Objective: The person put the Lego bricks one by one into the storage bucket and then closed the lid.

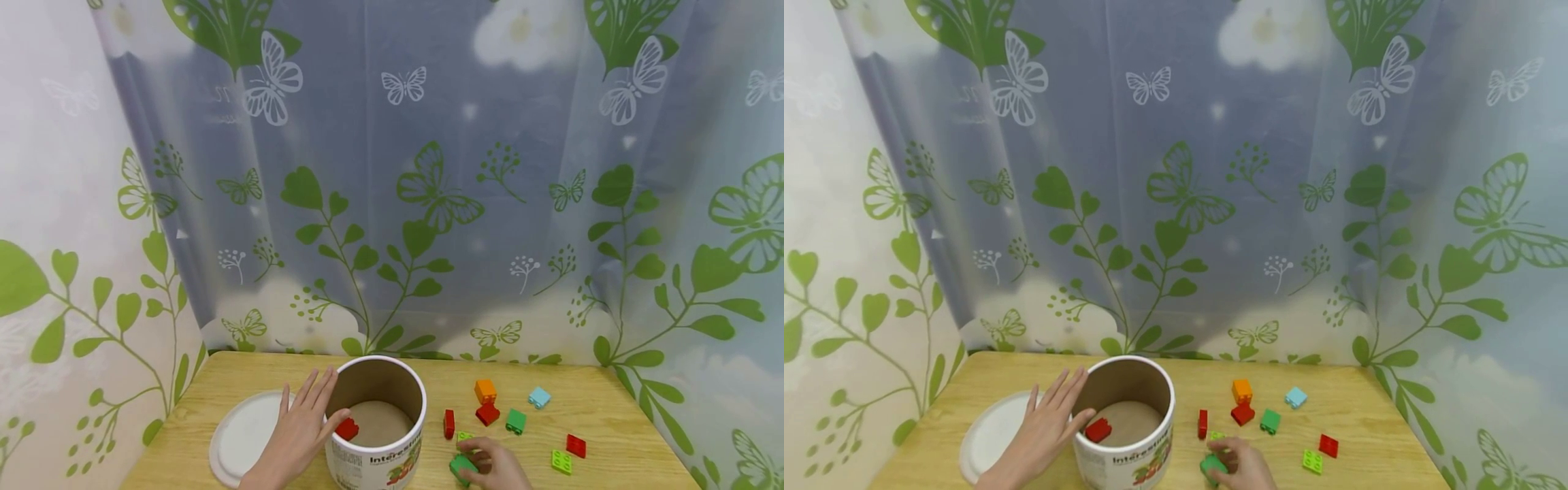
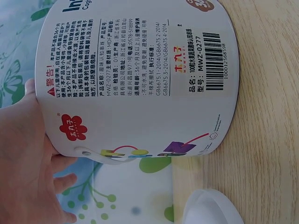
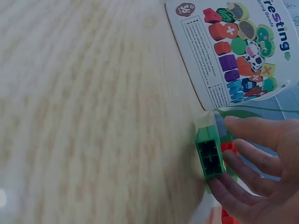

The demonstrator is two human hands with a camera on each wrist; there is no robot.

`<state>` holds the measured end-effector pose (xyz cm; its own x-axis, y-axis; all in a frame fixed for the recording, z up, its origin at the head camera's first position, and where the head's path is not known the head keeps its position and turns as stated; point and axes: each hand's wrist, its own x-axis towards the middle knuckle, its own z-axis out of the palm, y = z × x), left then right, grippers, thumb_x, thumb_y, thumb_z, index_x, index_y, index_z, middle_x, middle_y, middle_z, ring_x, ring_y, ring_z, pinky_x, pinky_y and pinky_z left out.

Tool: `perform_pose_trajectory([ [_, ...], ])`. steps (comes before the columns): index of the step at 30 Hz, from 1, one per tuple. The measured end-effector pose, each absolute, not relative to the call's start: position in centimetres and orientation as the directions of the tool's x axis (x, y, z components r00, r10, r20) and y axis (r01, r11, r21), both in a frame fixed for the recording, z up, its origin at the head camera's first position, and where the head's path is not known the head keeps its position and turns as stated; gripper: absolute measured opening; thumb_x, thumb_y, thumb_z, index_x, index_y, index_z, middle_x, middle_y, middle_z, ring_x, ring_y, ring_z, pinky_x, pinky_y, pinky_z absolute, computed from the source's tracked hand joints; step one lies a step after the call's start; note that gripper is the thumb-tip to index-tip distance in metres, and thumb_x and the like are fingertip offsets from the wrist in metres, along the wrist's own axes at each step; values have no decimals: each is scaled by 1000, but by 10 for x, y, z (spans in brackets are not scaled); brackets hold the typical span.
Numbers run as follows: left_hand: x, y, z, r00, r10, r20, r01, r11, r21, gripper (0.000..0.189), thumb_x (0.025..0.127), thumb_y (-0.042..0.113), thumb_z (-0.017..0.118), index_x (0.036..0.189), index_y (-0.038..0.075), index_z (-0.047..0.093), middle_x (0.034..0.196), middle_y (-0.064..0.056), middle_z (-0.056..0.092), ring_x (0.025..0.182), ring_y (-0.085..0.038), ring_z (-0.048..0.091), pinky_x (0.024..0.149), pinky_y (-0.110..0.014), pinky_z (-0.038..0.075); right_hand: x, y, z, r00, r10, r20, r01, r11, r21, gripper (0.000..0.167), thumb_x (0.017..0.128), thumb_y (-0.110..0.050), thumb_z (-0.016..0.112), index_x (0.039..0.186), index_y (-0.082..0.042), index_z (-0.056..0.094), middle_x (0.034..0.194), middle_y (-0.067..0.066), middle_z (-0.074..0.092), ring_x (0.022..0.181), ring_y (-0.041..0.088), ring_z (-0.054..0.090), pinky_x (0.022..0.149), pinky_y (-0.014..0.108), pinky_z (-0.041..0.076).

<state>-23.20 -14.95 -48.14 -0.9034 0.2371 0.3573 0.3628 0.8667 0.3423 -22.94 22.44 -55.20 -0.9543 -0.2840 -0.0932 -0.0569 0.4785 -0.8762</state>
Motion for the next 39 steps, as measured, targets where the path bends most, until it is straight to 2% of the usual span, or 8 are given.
perform_pose_trajectory([
  [8, -232, -150, -481, -906, 237, 351, 362, 862, 353, 73, 102, 55, 49, 158, 10, 38, 161, -9, 39, 152, -33, 28, 116, -72, 12, -229, 218, -551, -962, -234, -143, -10, 550, -835, 42, 82, -12, 85, 120, 0, 70, 111, 9, 69, 93, 22, 67, 78, 40, 59],
  [15, -231, -150, -481, -904, 236, 356, 364, 863, 351, 72, 102, 55, 49, 158, 9, 38, 160, -9, 40, 151, -33, 28, 116, -72, 12, -228, 215, -551, -962, -227, -150, -32, 643, -765, 43, 78, -15, 88, 117, -4, 72, 96, 1, 64, 82, 16, 59, 71, 34, 53],
  [20, -230, -150, -481, -902, 236, 362, 367, 861, 351, 72, 102, 54, 50, 157, 9, 39, 160, -9, 40, 151, -34, 29, 116, -72, 12, -229, 214, -548, -959, -233, -160, -30, 647, -762, 39, 80, -13, 85, 115, -4, 73, 97, 1, 66, 83, 16, 60, 71, 34, 54],
  [28, -230, -150, -481, -904, 236, 357, 365, 860, 357, 72, 102, 54, 50, 157, 9, 39, 161, -10, 39, 151, -34, 28, 116, -72, 11, -232, 218, -527, -961, -278, 6, -185, 621, -761, 40, 81, -11, 85, 117, 0, 72, 111, 13, 69, 90, 23, 65, 76, 39, 59],
  [35, -232, -149, -482, -908, 229, 351, 356, 863, 358, 70, 102, 52, 52, 157, 10, 39, 161, -8, 40, 151, -33, 29, 115, -73, 14, -237, 216, -499, -953, -273, 130, -275, 605, -747, 39, 80, -6, 85, 117, 1, 72, 109, 11, 69, 86, 24, 66, 76, 39, 61],
  [39, -233, -149, -483, -905, 231, 358, 358, 868, 345, 69, 102, 48, 55, 157, 10, 40, 161, -8, 40, 151, -33, 29, 115, -72, 15, -240, 215, -485, -957, -254, 138, -272, 625, -732, 38, 81, -8, 84, 117, -3, 73, 113, 10, 69, 88, 21, 65, 75, 39, 59],
])
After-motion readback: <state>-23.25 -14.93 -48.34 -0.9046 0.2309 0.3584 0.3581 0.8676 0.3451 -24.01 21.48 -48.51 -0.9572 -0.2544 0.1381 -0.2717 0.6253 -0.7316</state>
